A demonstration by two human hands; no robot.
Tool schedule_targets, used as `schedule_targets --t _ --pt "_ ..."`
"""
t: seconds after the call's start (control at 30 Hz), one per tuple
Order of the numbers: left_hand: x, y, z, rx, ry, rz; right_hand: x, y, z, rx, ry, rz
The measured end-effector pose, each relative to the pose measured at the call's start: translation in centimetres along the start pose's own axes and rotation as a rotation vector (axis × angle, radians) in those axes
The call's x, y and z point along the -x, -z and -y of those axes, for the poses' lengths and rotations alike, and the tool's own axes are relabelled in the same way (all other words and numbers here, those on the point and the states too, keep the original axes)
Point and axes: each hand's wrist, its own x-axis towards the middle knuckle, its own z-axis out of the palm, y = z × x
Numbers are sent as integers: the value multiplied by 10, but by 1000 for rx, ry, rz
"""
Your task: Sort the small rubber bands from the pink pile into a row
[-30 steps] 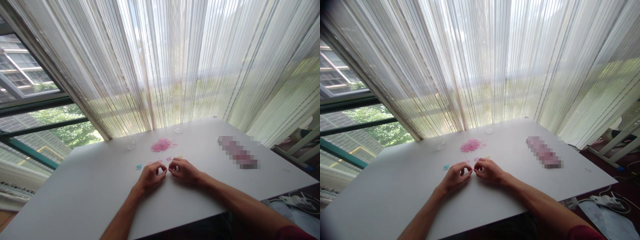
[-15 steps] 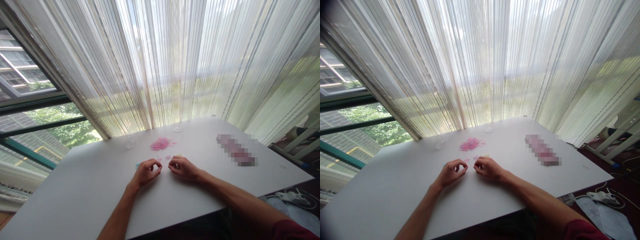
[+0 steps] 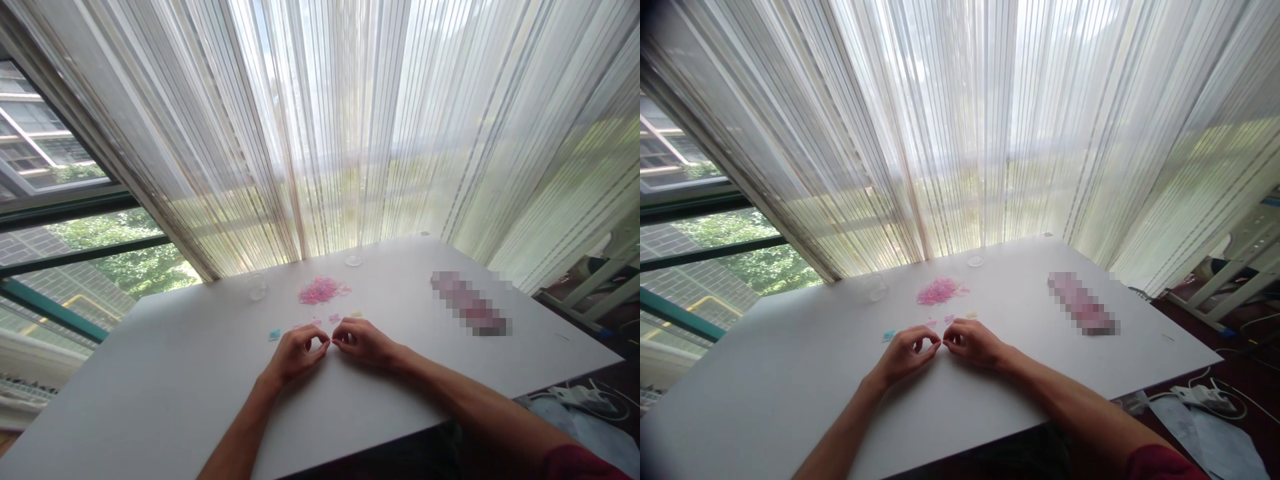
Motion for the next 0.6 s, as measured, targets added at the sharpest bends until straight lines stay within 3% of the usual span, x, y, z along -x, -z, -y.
schedule_targets --t 0.6 --pt "2 0 4 9 -2 4 -1 1 1 -1 -20 -12"
